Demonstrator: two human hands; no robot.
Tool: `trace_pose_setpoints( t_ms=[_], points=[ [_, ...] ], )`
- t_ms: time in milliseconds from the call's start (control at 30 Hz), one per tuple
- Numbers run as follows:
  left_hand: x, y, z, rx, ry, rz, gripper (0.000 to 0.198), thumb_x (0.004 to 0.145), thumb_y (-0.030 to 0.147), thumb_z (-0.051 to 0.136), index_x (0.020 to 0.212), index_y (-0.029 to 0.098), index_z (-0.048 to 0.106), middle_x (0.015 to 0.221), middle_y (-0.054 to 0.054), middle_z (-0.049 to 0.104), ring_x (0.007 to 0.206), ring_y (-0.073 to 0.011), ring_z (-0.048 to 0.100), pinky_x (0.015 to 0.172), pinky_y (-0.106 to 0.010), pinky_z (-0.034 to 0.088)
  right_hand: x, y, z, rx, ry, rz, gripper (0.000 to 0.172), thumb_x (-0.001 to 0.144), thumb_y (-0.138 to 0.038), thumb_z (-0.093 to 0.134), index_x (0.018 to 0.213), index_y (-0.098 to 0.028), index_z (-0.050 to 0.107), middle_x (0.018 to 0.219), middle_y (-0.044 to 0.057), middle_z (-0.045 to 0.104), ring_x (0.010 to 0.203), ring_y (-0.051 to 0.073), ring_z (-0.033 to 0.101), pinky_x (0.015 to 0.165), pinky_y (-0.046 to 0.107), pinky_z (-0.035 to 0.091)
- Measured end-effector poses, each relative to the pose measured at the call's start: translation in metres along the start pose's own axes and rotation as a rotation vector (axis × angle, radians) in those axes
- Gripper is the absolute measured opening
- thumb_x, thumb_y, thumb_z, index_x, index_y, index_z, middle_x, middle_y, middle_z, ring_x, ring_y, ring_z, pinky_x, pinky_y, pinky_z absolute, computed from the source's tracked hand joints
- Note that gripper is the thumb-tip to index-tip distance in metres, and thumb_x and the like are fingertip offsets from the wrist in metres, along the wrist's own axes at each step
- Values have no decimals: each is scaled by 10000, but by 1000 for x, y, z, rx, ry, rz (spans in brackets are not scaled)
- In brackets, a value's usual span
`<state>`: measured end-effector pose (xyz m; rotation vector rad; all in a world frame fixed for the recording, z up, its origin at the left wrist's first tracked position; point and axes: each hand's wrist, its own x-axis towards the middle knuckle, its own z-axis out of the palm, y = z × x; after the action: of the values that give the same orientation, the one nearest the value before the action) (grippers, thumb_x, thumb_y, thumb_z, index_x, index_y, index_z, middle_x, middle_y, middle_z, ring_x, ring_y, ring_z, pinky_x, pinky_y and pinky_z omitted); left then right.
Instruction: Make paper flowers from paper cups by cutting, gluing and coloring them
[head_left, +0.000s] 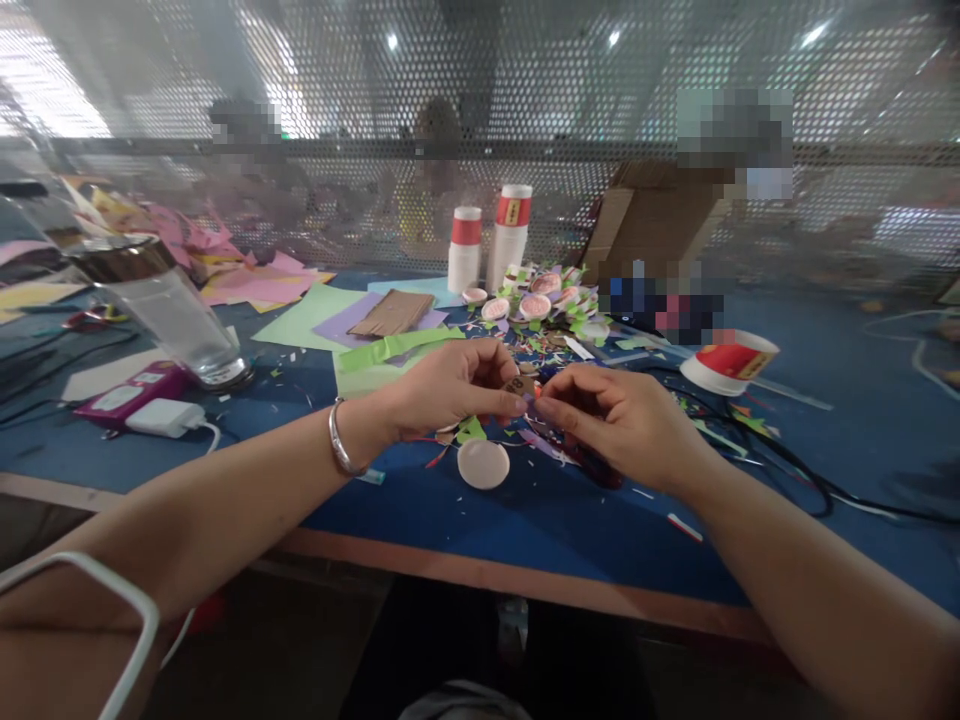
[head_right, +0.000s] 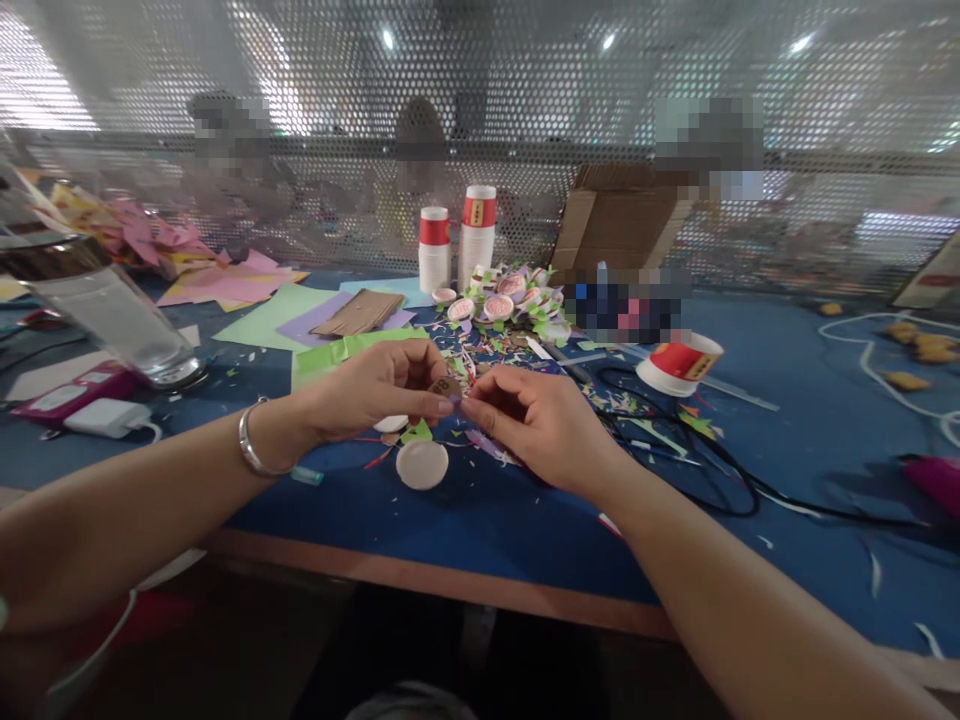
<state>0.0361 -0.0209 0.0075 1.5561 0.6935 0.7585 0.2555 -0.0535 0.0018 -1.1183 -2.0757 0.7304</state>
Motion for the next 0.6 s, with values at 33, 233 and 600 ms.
trace_pose_setpoints(
  t_ms=[33,233,600],
  points=[
    [1,1,0,0,-2,4,260,755,162,787,808,158,532,663,50,610,588,-69,586,585,-229,471,0,0,0,2,12,-4,262,938,-444,648,851,-197,672,644,-30,611,540,101,511,517,239,393],
    [4,6,3,-18,-8,25,309,738,227,830,785,159,532,684,29,637,612,-79,596,609,-246,480,0,-1,-2,54,53,19,248,927,-412,653,828,-184,651,652,-22,603,519,101,535,483,234,403],
    [8,-2,13,-155,51,41,367,722,225,853,771,161,495,711,35,612,651,-75,601,635,-243,476,-1,1,-7,11,45,4,256,953,-416,612,825,-194,629,616,-28,569,510,103,500,474,248,370]
  ],
)
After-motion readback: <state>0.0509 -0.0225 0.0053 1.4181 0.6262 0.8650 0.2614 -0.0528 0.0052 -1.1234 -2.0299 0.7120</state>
